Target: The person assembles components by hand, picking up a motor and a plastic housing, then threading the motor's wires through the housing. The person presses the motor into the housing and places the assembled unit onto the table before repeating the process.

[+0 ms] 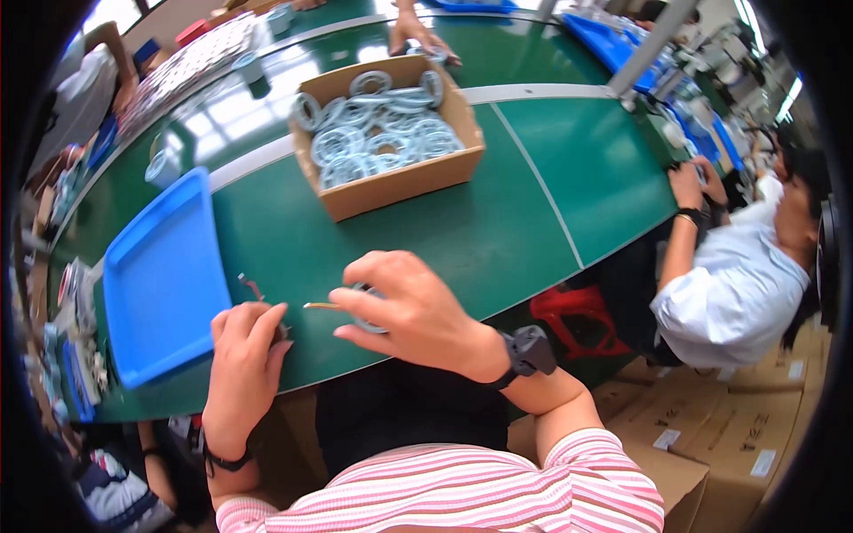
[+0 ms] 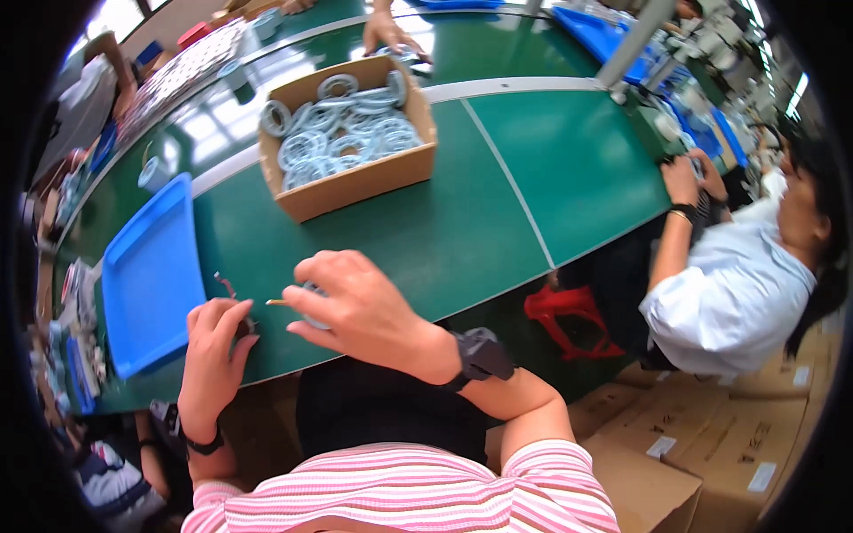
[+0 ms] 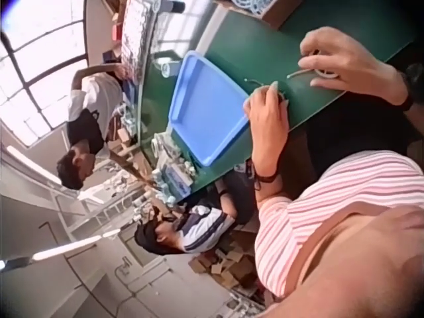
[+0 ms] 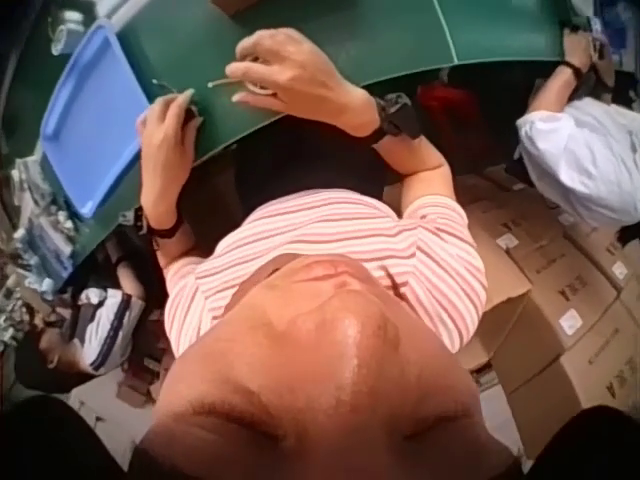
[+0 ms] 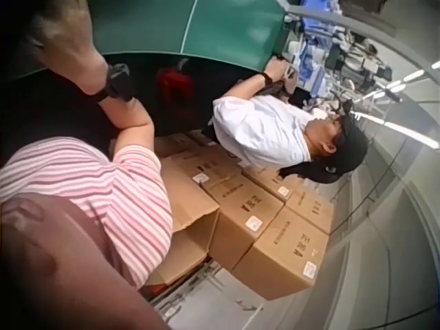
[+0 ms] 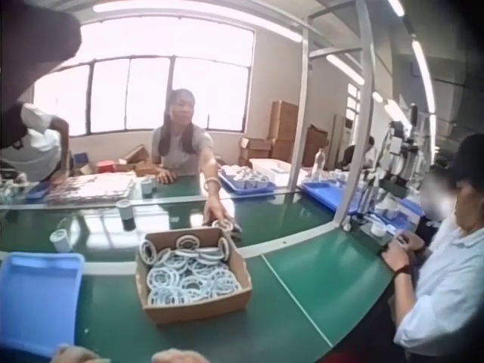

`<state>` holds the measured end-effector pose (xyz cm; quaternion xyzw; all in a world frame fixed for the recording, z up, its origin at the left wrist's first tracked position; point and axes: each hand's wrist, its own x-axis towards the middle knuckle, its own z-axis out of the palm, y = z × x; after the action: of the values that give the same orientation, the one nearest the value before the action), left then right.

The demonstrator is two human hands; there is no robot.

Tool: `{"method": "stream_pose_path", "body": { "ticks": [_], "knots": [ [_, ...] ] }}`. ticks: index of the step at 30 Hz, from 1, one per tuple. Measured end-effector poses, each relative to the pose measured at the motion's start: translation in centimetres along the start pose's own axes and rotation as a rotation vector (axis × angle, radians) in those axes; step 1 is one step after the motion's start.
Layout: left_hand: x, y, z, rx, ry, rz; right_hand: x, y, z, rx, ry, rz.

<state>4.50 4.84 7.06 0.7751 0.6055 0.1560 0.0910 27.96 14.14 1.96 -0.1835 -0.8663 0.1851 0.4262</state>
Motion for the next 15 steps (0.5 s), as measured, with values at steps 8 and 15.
{"method": "stream_pose_path", "body": {
  "ticks": [8,15],
  "knots": [
    [0.4,-0.9,2.2,-0.473,0.270,0.035,0.6,-1.6,-2.1,0.007,0.119,0.050],
    [1.0,1.9,1.7,-0.290,0.559,0.343,3.2,-5.6,-0.8,0.400,0.065,0.317]
  ]
}}
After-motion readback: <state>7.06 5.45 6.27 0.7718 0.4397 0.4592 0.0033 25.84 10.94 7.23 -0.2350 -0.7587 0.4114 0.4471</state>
